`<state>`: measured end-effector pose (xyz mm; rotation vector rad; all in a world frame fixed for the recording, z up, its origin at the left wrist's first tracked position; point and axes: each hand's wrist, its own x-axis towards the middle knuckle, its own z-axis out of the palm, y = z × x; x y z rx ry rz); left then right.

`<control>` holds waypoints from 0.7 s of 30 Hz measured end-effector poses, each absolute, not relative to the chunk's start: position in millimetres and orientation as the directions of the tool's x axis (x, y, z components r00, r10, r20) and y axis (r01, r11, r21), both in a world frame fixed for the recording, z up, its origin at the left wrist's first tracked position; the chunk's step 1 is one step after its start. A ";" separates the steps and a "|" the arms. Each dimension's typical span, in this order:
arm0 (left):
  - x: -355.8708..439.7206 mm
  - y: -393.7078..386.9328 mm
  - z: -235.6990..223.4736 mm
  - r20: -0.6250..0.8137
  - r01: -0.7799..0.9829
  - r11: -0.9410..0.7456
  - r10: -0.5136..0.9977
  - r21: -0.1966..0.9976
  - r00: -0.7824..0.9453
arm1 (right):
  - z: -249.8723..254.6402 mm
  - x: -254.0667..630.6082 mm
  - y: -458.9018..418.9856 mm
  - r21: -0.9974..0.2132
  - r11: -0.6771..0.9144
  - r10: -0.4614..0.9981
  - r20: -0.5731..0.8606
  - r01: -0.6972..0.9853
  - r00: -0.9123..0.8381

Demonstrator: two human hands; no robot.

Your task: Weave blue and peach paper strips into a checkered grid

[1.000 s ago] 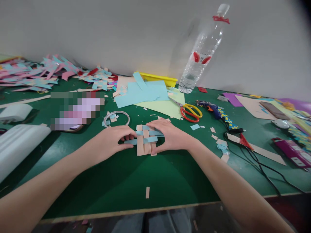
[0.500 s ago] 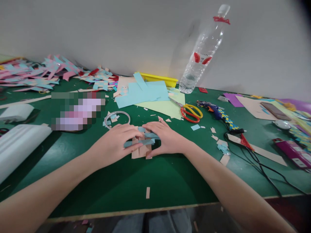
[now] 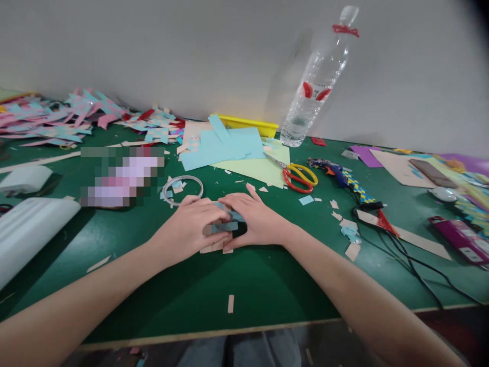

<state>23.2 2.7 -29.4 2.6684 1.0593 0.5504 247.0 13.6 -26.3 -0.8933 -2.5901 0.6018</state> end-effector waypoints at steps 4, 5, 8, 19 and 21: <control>22.6 3.6 -27.4 0.226 0.627 -0.669 0.734 0.398 0.640 | -22.1 249.4 13.9 -0.496 0.709 0.646 0.170 0.502 -0.744; 22.1 3.5 -26.5 0.215 0.630 -0.652 0.747 0.421 0.629 | -19.2 251.7 14.7 -0.498 0.708 0.651 0.185 0.501 -0.736; 19.9 3.2 -23.7 0.208 0.630 -0.608 0.779 0.483 0.592 | -7.2 261.9 18.9 -0.504 0.700 0.682 0.264 0.506 -0.682; 13.0 7.1 -21.5 0.183 0.620 -0.556 0.808 0.553 0.561 | 3.8 253.7 9.9 -0.476 0.717 0.619 0.099 0.510 -0.779; 12.7 7.0 -21.3 0.184 0.620 -0.554 0.809 0.555 0.558 | 1.7 248.7 7.0 -0.468 0.714 0.621 0.082 0.520 -0.779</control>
